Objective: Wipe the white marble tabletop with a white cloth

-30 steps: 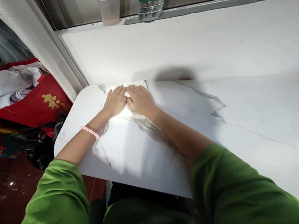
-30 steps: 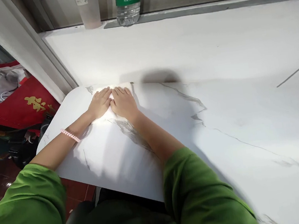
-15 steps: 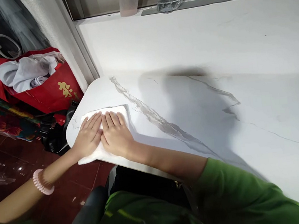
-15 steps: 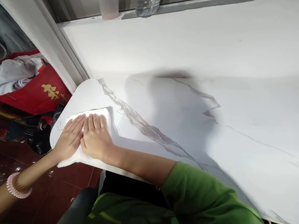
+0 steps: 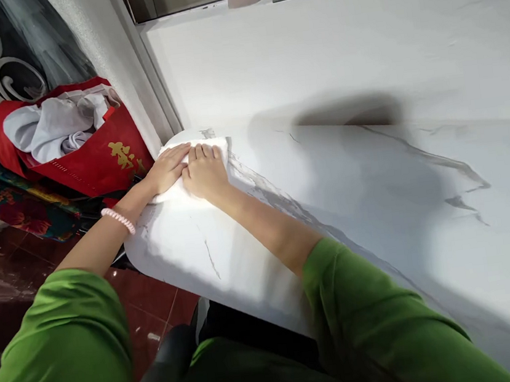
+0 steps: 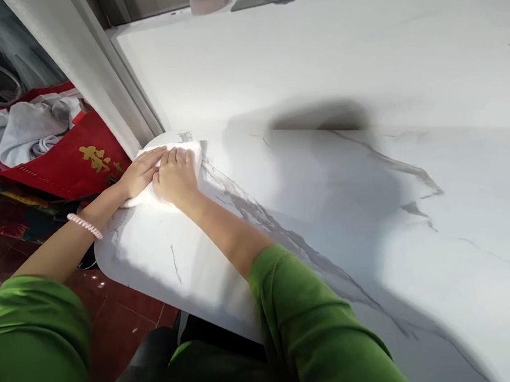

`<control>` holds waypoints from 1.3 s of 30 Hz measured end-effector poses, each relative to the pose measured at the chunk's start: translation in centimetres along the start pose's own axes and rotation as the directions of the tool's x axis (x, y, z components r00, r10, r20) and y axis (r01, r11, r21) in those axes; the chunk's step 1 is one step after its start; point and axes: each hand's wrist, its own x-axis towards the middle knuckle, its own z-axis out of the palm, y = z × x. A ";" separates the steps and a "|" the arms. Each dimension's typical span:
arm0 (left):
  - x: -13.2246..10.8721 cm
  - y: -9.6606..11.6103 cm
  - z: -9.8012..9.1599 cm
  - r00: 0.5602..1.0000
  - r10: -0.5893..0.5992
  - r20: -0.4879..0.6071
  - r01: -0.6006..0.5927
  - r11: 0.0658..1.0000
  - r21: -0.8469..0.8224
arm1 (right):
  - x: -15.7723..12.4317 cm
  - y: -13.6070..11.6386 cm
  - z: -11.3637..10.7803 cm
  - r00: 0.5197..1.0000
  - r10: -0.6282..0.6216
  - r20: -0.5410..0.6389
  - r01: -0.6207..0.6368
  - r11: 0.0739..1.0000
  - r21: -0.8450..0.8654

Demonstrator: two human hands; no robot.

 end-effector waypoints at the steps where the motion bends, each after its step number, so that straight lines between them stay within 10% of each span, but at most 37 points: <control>1: 1.6 -0.6 0.3 1.000 0.007 -0.004 -0.007 1.000 -0.002 | 1.1 0.9 0.4 1.000 0.014 -0.018 -0.014 1.000 -0.004; 7: 8.2 -2.6 1.3 0.998 0.060 0.003 -0.060 0.998 -0.015 | 5.3 4.3 2.1 0.985 0.096 -0.141 -0.097 0.995 -0.002; 13: 7.7 -2.3 0.9 0.995 0.103 -0.008 -0.103 0.995 -0.010 | 5.1 4.1 2.0 0.983 0.112 -0.147 -0.118 0.993 -0.031; 19: 3.3 -0.6 0.4 0.997 0.076 0.015 -0.076 0.997 0.010 | 1.6 2.0 0.7 0.992 0.082 -0.096 -0.083 0.996 -0.011; 31: -14.7 5.9 -0.9 0.997 0.047 0.054 -0.047 0.999 -0.011 | -11.9 -8.4 -5.3 0.975 0.009 0.224 -0.005 1.000 -0.018; 39: -13.5 9.1 -0.1 0.996 0.025 0.084 -0.025 1.000 -0.001 | -12.7 -6.2 -7.8 0.926 0.038 0.375 -0.013 0.998 -0.067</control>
